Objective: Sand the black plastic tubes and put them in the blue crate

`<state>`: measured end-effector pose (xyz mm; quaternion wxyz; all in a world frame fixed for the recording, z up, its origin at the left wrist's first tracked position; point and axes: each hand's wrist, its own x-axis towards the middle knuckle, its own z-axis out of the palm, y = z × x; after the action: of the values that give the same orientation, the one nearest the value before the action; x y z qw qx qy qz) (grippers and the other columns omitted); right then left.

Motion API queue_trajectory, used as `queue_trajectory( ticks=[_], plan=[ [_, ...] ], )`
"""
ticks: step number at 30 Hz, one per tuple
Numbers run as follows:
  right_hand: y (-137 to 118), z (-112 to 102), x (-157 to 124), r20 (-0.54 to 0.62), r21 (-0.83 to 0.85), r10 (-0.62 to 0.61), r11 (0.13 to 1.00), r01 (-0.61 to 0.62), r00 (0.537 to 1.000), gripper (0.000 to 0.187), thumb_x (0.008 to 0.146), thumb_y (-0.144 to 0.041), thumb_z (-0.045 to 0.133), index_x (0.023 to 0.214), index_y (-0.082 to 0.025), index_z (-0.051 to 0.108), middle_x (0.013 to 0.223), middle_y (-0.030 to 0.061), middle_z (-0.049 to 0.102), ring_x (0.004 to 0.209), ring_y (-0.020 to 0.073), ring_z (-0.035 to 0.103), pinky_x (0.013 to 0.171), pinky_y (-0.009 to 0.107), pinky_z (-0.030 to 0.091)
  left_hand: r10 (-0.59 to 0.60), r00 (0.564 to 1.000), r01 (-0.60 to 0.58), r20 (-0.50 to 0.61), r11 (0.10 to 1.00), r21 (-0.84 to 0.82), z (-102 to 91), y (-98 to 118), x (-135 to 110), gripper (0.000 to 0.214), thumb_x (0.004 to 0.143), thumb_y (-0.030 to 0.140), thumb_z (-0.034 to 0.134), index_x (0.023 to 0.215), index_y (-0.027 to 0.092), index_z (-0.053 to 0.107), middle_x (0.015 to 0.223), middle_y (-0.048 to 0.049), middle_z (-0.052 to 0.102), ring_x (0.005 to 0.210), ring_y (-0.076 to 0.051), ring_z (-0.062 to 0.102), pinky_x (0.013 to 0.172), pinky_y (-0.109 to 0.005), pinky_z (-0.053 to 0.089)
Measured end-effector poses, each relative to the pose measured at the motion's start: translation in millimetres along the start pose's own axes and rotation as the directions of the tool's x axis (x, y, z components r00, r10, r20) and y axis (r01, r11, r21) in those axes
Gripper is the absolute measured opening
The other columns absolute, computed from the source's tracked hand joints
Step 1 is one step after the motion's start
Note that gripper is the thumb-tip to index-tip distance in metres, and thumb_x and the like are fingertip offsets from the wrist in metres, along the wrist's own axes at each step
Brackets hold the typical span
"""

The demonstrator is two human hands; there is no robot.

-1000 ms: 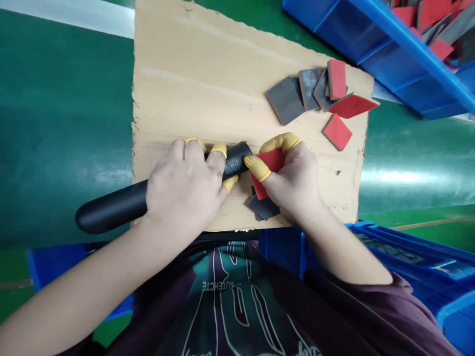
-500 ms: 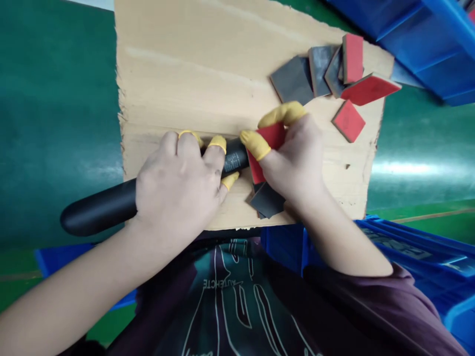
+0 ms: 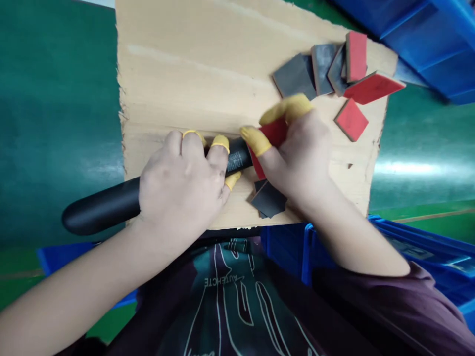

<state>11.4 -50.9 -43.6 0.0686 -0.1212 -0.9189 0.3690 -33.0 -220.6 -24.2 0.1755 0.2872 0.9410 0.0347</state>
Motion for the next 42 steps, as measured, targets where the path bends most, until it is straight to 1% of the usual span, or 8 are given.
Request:
queue_trajectory(
  ticks=[7,11,18,24,30,37,40,42],
  plan=[
    [18,-8,-18,-0.167,-0.040,-0.037,0.999,0.031,0.985,0.034,0.089,-0.059,0.064,0.090,-0.026,0.056,0.079,0.0031,0.065,0.075,0.0221,0.066,0.071,0.040,0.056,0.011,1.000,-0.011,0.013,0.998,0.059,-3.0,2,1,0.033,0.085,0.038,0.059,0.112,0.021,0.065,0.104,-0.0140,0.059,0.109,-0.035,0.055,0.074,-0.039,0.049],
    [24,-18,-11,-0.294,0.109,-0.101,0.984,0.138,0.951,0.029,0.095,-0.055,0.056,0.092,-0.027,0.056,0.091,0.0028,0.065,0.091,0.0214,0.067,0.087,0.043,0.057,0.004,1.000,-0.005,0.010,0.996,0.091,-4.2,3,0,0.034,0.086,0.039,0.059,0.113,0.020,0.065,0.105,-0.0146,0.060,0.108,-0.035,0.055,0.073,-0.039,0.049],
    [18,7,-4,-0.065,0.115,-0.074,0.990,0.081,0.995,0.039,0.087,-0.056,0.066,0.111,-0.027,0.053,0.109,0.0048,0.063,0.104,0.0238,0.064,0.092,0.044,0.058,-0.007,1.000,0.006,0.001,0.997,0.083,-4.3,4,0,0.037,0.085,0.039,0.058,0.118,0.022,0.065,0.106,-0.0138,0.061,0.111,-0.034,0.055,0.075,-0.038,0.050],
    [22,5,-20,-0.083,0.140,-0.034,0.989,0.045,0.996,0.031,0.089,-0.049,0.065,0.105,-0.026,0.053,0.099,0.0039,0.066,0.091,0.0212,0.066,0.083,0.040,0.059,-0.006,1.000,0.006,0.003,0.999,0.034,-4.4,3,1,0.037,0.086,0.039,0.059,0.117,0.020,0.065,0.106,-0.0154,0.061,0.110,-0.035,0.055,0.076,-0.040,0.051],
    [11,9,0,-0.037,0.131,-0.056,0.990,0.060,0.998,0.026,0.092,-0.048,0.063,0.104,-0.027,0.055,0.104,0.0035,0.067,0.100,0.0219,0.066,0.092,0.042,0.057,-0.015,1.000,0.016,-0.014,0.999,0.050,-2.1,5,0,0.033,0.085,0.036,0.059,0.113,0.021,0.067,0.107,-0.0147,0.061,0.112,-0.036,0.054,0.079,-0.041,0.050],
    [43,-16,-16,-0.248,0.032,-0.030,0.999,0.039,0.968,0.034,0.088,-0.057,0.065,0.098,-0.026,0.059,0.093,0.0035,0.067,0.087,0.0225,0.067,0.084,0.043,0.058,-0.017,1.000,0.017,0.000,0.999,0.029,-5.3,1,1,0.038,0.084,0.040,0.062,0.117,0.021,0.065,0.107,-0.0133,0.061,0.111,-0.034,0.056,0.075,-0.038,0.050],
    [39,-33,-15,-0.371,0.125,-0.068,0.985,0.122,0.926,0.021,0.094,-0.046,0.061,0.102,-0.027,0.060,0.102,0.0051,0.066,0.104,0.0219,0.067,0.099,0.042,0.054,-0.022,0.999,0.022,-0.023,1.000,0.009,-3.7,1,1,0.037,0.085,0.040,0.062,0.118,0.021,0.065,0.108,-0.0133,0.061,0.113,-0.034,0.055,0.077,-0.038,0.049],
    [25,-32,-11,-0.331,0.147,-0.137,0.970,0.194,0.934,0.023,0.091,-0.041,0.066,0.109,-0.027,0.059,0.112,0.0069,0.065,0.116,0.0224,0.064,0.106,0.041,0.051,-0.024,0.999,0.024,-0.043,1.000,-0.005,-1.6,1,0,0.038,0.085,0.039,0.063,0.119,0.021,0.065,0.110,-0.0132,0.061,0.115,-0.034,0.054,0.080,-0.039,0.049]
  ],
)
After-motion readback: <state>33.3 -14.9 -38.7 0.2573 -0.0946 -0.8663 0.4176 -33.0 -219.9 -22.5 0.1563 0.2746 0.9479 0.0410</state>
